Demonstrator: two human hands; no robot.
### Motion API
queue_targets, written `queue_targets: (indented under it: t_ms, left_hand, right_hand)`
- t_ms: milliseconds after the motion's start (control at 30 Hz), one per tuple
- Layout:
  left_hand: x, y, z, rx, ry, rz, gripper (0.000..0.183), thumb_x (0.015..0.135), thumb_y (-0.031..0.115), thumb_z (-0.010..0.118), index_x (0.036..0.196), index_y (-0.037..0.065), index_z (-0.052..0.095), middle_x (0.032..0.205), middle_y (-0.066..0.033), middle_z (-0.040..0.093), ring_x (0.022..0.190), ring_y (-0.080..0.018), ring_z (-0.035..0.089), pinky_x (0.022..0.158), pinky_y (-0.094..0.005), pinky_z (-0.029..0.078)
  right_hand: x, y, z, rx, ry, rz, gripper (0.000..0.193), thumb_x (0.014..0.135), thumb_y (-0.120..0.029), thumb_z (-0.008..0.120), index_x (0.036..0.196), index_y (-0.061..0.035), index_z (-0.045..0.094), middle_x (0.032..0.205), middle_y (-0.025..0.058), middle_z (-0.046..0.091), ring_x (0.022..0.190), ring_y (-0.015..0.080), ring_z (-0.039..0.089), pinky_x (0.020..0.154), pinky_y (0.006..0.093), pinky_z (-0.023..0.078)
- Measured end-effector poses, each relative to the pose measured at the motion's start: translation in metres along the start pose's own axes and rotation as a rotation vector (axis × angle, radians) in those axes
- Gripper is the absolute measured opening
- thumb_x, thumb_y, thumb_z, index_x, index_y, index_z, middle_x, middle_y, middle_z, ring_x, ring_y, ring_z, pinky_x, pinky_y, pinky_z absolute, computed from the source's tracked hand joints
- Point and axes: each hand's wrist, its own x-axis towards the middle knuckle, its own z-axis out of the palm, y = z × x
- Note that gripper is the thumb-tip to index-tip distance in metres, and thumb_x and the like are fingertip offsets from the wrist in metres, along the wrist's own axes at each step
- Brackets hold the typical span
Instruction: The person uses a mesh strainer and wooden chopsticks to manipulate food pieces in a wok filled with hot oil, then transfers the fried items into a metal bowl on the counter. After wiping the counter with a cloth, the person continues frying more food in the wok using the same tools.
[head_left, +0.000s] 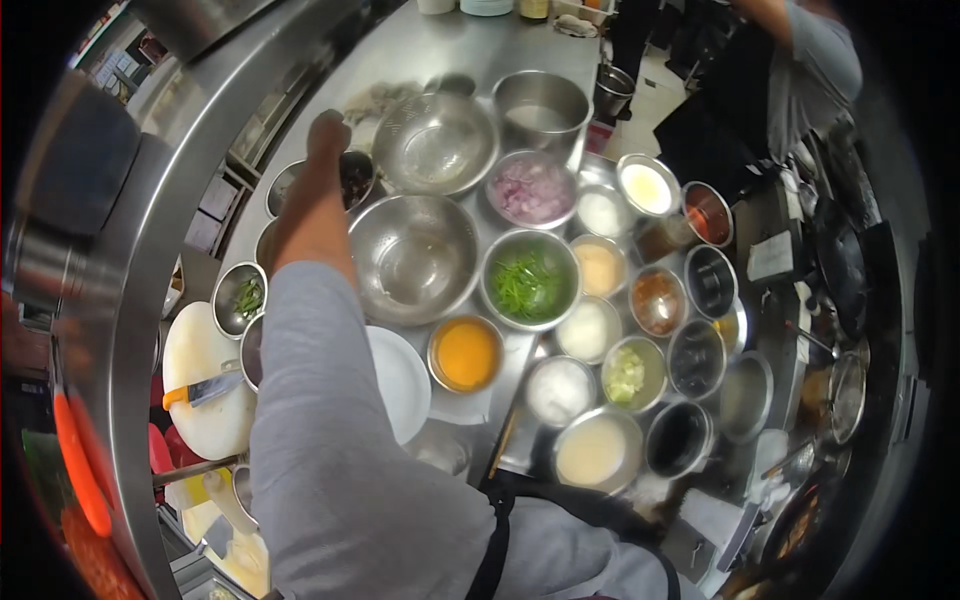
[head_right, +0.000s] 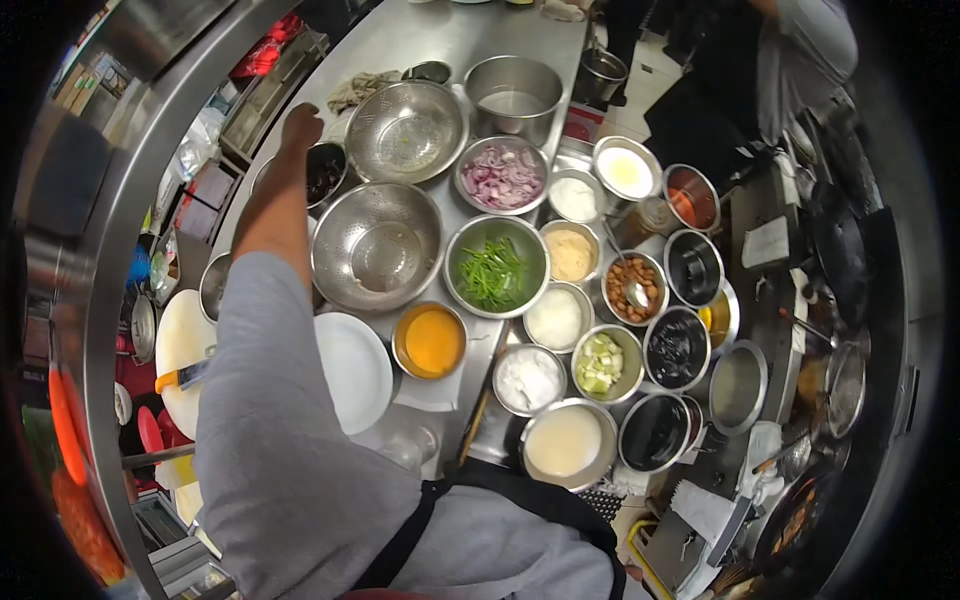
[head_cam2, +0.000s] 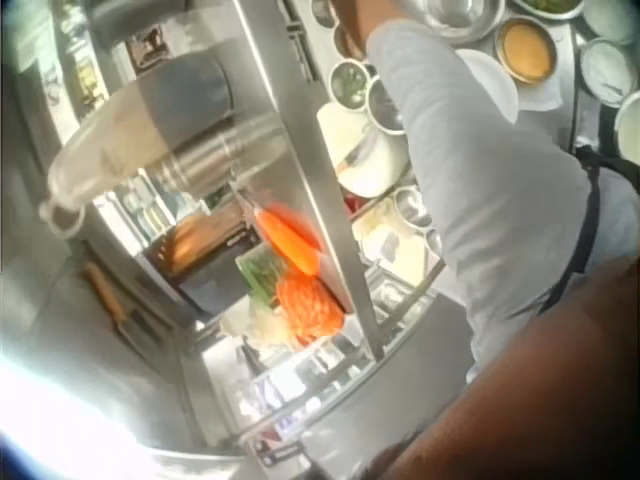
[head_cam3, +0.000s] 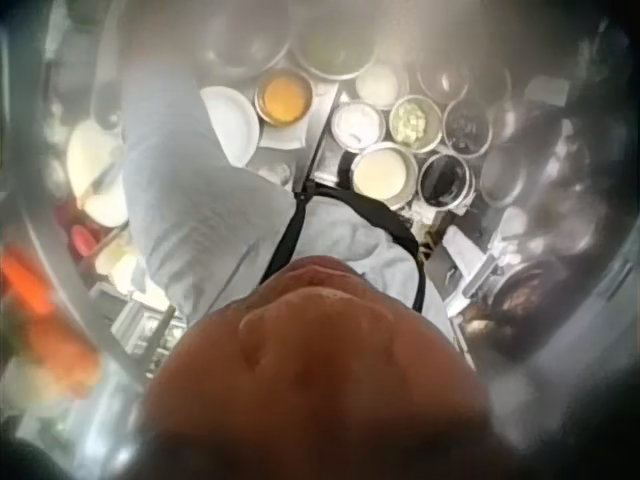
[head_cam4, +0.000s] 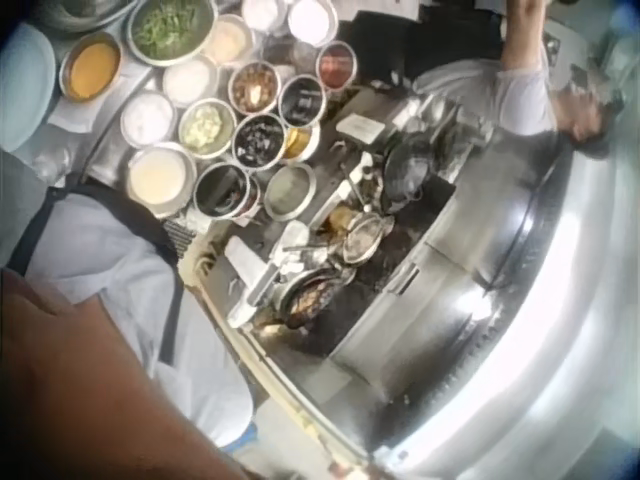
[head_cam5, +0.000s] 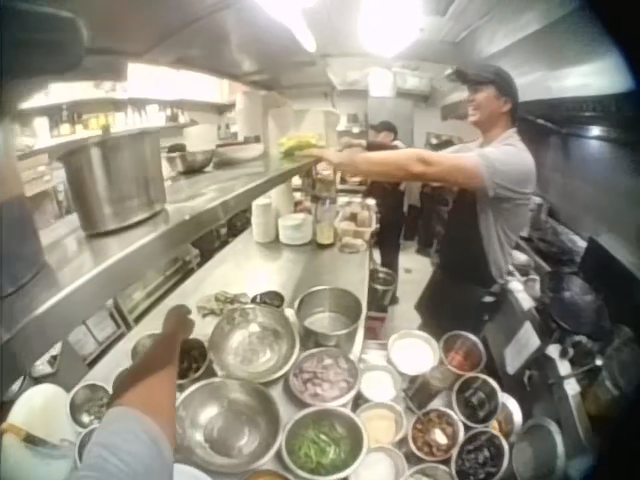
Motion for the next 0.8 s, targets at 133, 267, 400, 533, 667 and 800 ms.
queue_targets:
  t_ms: [133, 267, 400, 533, 667, 800]
  left_hand:
    - [0.029, 0.035, 0.010, 0.072, -0.080, -0.130, 0.031, 0.085, 0.016, 0.051, 0.112, 0.011, 0.065, 0.119, -0.0133, 0.064, 0.115, -0.0319, 0.058, 0.098, -0.0402, 0.046]
    - [0.058, 0.029, 0.042, 0.054, -0.192, -0.091, 0.045, 0.084, 0.011, 0.052, 0.129, 0.017, 0.057, 0.124, -0.0136, 0.062, 0.118, -0.0309, 0.057, 0.099, -0.0393, 0.045]
    - [0.089, 0.023, 0.088, -0.037, -0.322, -0.022, 0.058, 0.082, 0.007, 0.055, 0.138, 0.017, 0.051, 0.127, -0.0165, 0.060, 0.118, -0.0297, 0.058, 0.099, -0.0377, 0.044]
    - [0.107, -0.003, 0.153, -0.278, -0.268, 0.083, 0.049, 0.087, 0.035, 0.060, 0.130, 0.014, 0.056, 0.128, -0.0191, 0.058, 0.121, -0.0344, 0.054, 0.101, -0.0415, 0.042]
    - [0.144, -0.049, 0.174, -0.563, -0.260, -0.031, 0.056, 0.083, 0.047, 0.063, 0.129, 0.014, 0.057, 0.129, -0.0203, 0.057, 0.122, -0.0355, 0.053, 0.102, -0.0431, 0.041]
    - [0.140, -0.014, 0.181, -0.227, -0.359, 0.035, 0.061, 0.081, 0.049, 0.064, 0.131, 0.016, 0.054, 0.130, -0.0166, 0.057, 0.124, -0.0326, 0.052, 0.102, -0.0435, 0.040]
  right_hand:
    - [0.052, -0.050, 0.011, 0.018, 0.002, 0.030, 0.013, 0.080, -0.022, 0.060, 0.079, -0.0105, 0.065, 0.065, 0.0071, 0.062, 0.055, 0.0252, 0.059, 0.048, 0.0408, 0.045]
    - [0.096, -0.075, 0.026, -0.017, 0.015, 0.062, 0.013, 0.080, -0.022, 0.060, 0.079, -0.0102, 0.065, 0.065, 0.0072, 0.062, 0.055, 0.0248, 0.059, 0.048, 0.0405, 0.045]
    - [0.118, -0.081, 0.042, -0.056, 0.043, 0.127, 0.014, 0.080, -0.023, 0.060, 0.078, -0.0100, 0.064, 0.065, 0.0073, 0.062, 0.055, 0.0245, 0.059, 0.048, 0.0403, 0.045]
    - [0.115, -0.078, 0.048, -0.062, 0.068, 0.192, 0.014, 0.081, -0.023, 0.060, 0.078, -0.0097, 0.064, 0.065, 0.0074, 0.062, 0.055, 0.0242, 0.059, 0.049, 0.0400, 0.045]
    - [0.112, -0.068, 0.051, -0.039, 0.054, 0.153, 0.014, 0.081, -0.023, 0.060, 0.078, -0.0095, 0.064, 0.065, 0.0074, 0.062, 0.055, 0.0238, 0.059, 0.049, 0.0398, 0.045]
    - [0.083, -0.056, 0.051, -0.029, 0.069, 0.212, 0.015, 0.081, -0.023, 0.060, 0.078, -0.0092, 0.064, 0.064, 0.0075, 0.062, 0.055, 0.0235, 0.059, 0.049, 0.0395, 0.045]
